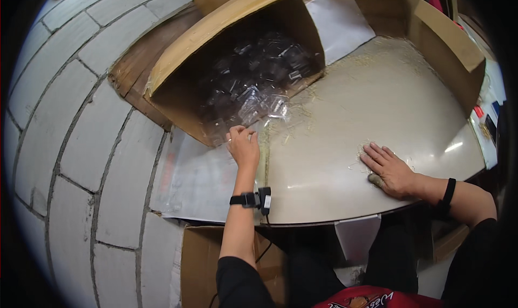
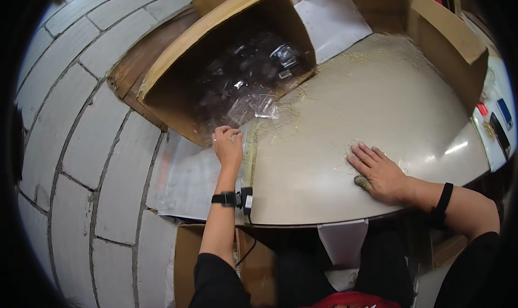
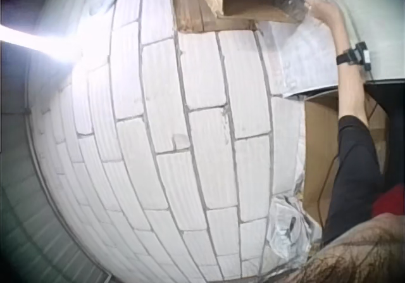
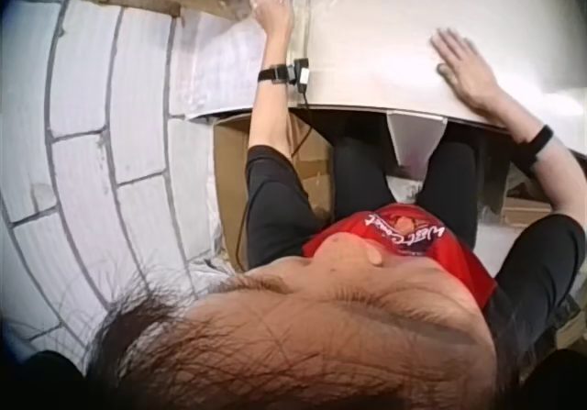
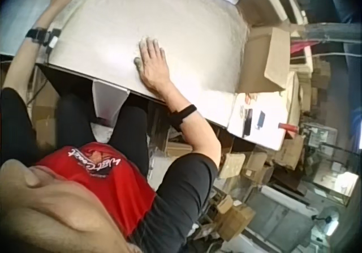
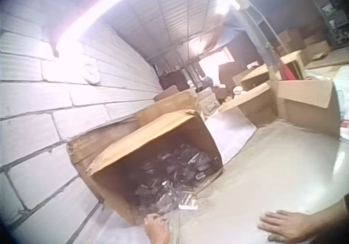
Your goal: The person sits on the floor and repeatedly scoops small yellow items from a table into a clear plastic container, then places the filled container into a cardboard box. This process is repeated multiple times throughout the video.
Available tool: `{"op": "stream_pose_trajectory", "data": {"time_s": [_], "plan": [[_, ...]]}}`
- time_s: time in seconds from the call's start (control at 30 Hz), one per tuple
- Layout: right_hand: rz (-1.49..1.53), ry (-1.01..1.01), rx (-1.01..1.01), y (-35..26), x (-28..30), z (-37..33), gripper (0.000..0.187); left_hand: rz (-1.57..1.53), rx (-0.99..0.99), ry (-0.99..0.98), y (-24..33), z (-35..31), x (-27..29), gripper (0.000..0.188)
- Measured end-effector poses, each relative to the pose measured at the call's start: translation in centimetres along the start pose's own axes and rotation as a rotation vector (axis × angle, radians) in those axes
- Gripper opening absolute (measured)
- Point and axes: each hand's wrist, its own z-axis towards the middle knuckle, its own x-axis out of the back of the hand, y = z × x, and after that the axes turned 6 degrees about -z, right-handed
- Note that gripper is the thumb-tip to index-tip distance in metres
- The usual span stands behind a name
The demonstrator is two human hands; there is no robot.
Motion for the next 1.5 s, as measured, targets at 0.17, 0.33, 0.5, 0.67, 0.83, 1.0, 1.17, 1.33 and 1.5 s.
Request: {"op": "stream_pose_trajectory", "data": {"time_s": [0.17,0.33,0.5,0.67,0.83,1.0,1.17,1.33,1.5], "plan": [[-0.006,0.149,-0.055,-0.9,-1.2,-1.4,0.052,-0.296,-0.095,-0.302,2.7,-6.4,2.6,0.011],[0.08,0.241,-0.183,-1.4,-2.9,-1.9,0.052,-0.501,-0.066,-0.372,2.3,-11.5,4.3,0.016],[0.354,0.476,-0.471,-0.3,-2.4,-3.6,0.054,-0.396,0.476,-0.34,1.9,-11.7,4.6,0.024],[0.01,0.336,-0.637,-1.8,-2.5,-2.1,0.062,0.03,0.315,-0.29,4.9,-11.8,1.1,0.031],[0.03,0.366,-0.326,-4.5,-3.2,1.8,0.053,-0.58,0.528,-0.139,3.9,-13.1,0.3,0.008],[-0.034,0.478,-0.27,-5.2,-5.9,2.8,0.043,-1.168,0.813,-0.238,9.9,-23.8,8.3,0.021],[-0.047,0.521,-0.27,-6.3,-6.2,3.1,0.044,-1.157,1.113,-0.454,7.6,-34.8,7.9,0.026],[-0.036,0.529,-0.278,-7.5,-6.4,2.3,0.045,-1.007,1.128,-0.776,8.0,-38.8,3.3,0.023],[-0.062,0.484,-0.285,-8.2,-7.0,1.9,0.044,-0.86,0.886,-0.865,6.8,-39.1,1.0,0.021]]}}
